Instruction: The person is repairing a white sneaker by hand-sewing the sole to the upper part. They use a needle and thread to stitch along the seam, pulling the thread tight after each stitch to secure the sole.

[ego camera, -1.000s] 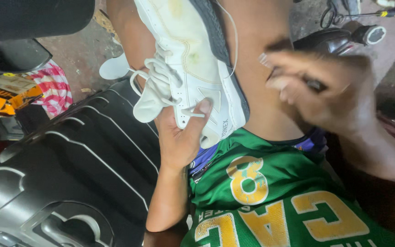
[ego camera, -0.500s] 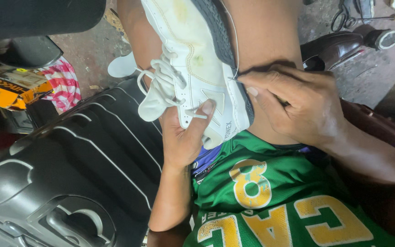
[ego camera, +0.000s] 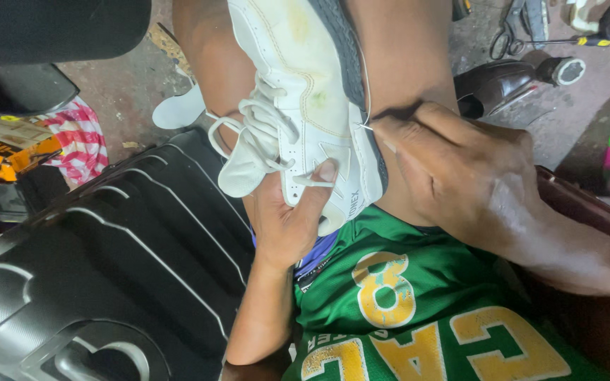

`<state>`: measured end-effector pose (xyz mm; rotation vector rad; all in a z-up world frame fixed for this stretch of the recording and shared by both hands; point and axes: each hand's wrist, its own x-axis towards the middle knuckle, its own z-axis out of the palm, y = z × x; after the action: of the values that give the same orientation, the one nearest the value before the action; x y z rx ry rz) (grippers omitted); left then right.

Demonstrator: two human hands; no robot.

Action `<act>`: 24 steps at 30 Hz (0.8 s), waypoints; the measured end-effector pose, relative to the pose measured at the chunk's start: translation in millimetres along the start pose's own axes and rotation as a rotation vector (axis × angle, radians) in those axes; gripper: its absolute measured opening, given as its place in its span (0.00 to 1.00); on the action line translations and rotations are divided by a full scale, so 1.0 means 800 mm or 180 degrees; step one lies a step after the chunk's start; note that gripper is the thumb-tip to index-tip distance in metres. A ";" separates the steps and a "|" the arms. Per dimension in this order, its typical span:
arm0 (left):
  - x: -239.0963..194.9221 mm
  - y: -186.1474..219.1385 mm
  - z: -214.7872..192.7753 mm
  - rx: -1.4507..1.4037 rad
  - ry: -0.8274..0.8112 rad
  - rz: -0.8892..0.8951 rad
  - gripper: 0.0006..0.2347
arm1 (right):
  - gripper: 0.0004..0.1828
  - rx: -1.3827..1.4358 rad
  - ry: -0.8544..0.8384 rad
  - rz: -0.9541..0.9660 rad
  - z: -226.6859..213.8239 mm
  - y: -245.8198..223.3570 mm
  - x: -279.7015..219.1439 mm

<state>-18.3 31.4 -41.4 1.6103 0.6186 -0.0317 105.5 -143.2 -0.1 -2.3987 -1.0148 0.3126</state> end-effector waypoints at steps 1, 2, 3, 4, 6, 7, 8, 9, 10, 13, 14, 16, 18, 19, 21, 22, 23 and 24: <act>0.000 0.000 -0.001 0.0023 -0.0022 0.0001 0.06 | 0.14 -0.0138 -0.0001 -0.0037 -0.004 -0.004 0.002; 0.001 0.000 -0.001 0.0054 -0.0041 0.0002 0.06 | 0.15 -0.0270 0.0002 -0.0074 -0.007 -0.007 0.005; 0.001 0.000 -0.001 0.0185 -0.0031 0.0061 0.07 | 0.16 -0.0401 0.0004 -0.0111 -0.011 -0.009 0.008; 0.000 0.001 -0.002 0.0316 -0.0012 0.0123 0.07 | 0.16 -0.0374 -0.0039 -0.0122 -0.014 -0.010 0.011; 0.001 0.000 -0.001 0.0224 -0.0070 0.0036 0.07 | 0.15 -0.0312 -0.0138 -0.0148 -0.019 -0.008 0.019; 0.002 -0.001 0.000 0.0001 -0.0146 -0.0112 0.08 | 0.14 -0.0191 -0.0146 -0.0211 -0.022 -0.006 0.022; 0.002 -0.002 0.001 -0.0222 -0.0224 -0.0260 0.08 | 0.12 -0.0069 -0.0153 -0.0271 -0.024 -0.002 0.026; 0.002 -0.001 0.000 -0.0142 -0.0202 -0.0194 0.08 | 0.11 0.0054 -0.0160 -0.0330 -0.025 0.000 0.029; 0.002 -0.001 0.000 -0.0057 -0.0180 -0.0119 0.09 | 0.10 0.0011 -0.0210 -0.0407 -0.025 0.002 0.033; 0.003 0.003 -0.003 0.0414 -0.0060 0.0327 0.09 | 0.09 -0.0166 -0.0424 -0.0529 -0.025 0.007 0.041; 0.004 0.005 -0.005 0.0611 -0.0014 0.0518 0.09 | 0.08 -0.0269 -0.0527 -0.0504 -0.023 0.008 0.043; 0.006 0.008 -0.006 0.0567 -0.0010 0.0206 0.09 | 0.07 -0.0321 -0.0553 -0.0628 -0.020 0.011 0.047; 0.008 0.010 -0.007 0.0504 -0.0004 0.0146 0.09 | 0.07 -0.0229 -0.0385 -0.0917 -0.015 0.016 0.052; 0.009 0.012 -0.009 0.0462 0.0002 0.0244 0.09 | 0.04 -0.0328 -0.0381 -0.0943 -0.013 0.017 0.052; 0.013 0.012 -0.010 0.0390 0.0012 0.0308 0.08 | 0.04 -0.0542 -0.0349 -0.1015 -0.006 0.018 0.054; 0.012 0.012 -0.010 0.0371 0.0020 0.0239 0.08 | 0.06 -0.0541 -0.0421 -0.0973 -0.003 0.019 0.054; 0.010 0.012 -0.010 0.0351 0.0029 0.0170 0.08 | 0.07 -0.0539 -0.0494 -0.0932 0.000 0.021 0.055; 0.009 0.012 -0.010 0.0352 0.0056 0.0251 0.08 | 0.09 -0.0540 -0.0562 -0.0886 0.003 0.022 0.056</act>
<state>-10.7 41.2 -34.7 1.7425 0.5748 0.0066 145.9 -120.5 -12.1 -2.3665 -1.4912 0.3535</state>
